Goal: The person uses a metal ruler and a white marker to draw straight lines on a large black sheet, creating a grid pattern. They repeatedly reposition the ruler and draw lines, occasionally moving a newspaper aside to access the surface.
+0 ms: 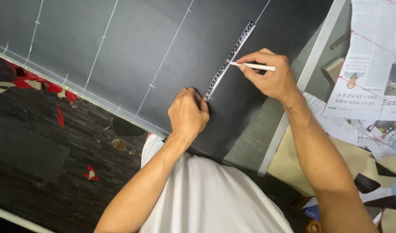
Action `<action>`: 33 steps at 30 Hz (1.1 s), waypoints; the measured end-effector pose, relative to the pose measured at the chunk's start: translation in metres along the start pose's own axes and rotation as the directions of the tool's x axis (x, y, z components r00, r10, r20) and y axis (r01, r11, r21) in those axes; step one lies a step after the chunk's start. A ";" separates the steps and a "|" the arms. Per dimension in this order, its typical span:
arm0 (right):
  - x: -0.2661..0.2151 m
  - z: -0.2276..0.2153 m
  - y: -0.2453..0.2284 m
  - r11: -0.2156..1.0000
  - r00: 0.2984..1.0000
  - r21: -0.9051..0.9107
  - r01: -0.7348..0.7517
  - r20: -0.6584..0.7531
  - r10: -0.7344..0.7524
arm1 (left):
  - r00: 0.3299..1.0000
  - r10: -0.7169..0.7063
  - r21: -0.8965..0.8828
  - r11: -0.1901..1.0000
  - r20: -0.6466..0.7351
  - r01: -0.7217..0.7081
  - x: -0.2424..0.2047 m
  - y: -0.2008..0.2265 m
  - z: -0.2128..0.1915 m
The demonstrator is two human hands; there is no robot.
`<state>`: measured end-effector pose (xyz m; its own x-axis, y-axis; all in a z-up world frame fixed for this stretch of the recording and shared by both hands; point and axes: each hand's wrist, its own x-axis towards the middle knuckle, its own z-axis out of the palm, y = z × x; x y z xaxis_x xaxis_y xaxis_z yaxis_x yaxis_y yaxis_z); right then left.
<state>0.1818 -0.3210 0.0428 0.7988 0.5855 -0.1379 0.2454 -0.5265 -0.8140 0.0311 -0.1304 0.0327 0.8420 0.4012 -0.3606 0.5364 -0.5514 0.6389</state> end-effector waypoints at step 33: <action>0.016 -0.009 -0.012 0.996 0.997 -0.091 0.017 0.072 -0.010 | 1.000 0.008 0.004 1.000 0.002 -0.008 0.001 0.000 -0.001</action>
<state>0.1967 -0.3112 0.0557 0.7547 0.6337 -0.1695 0.3079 -0.5704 -0.7615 0.0320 -0.1290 0.0325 0.8464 0.3951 -0.3570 0.5298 -0.5574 0.6392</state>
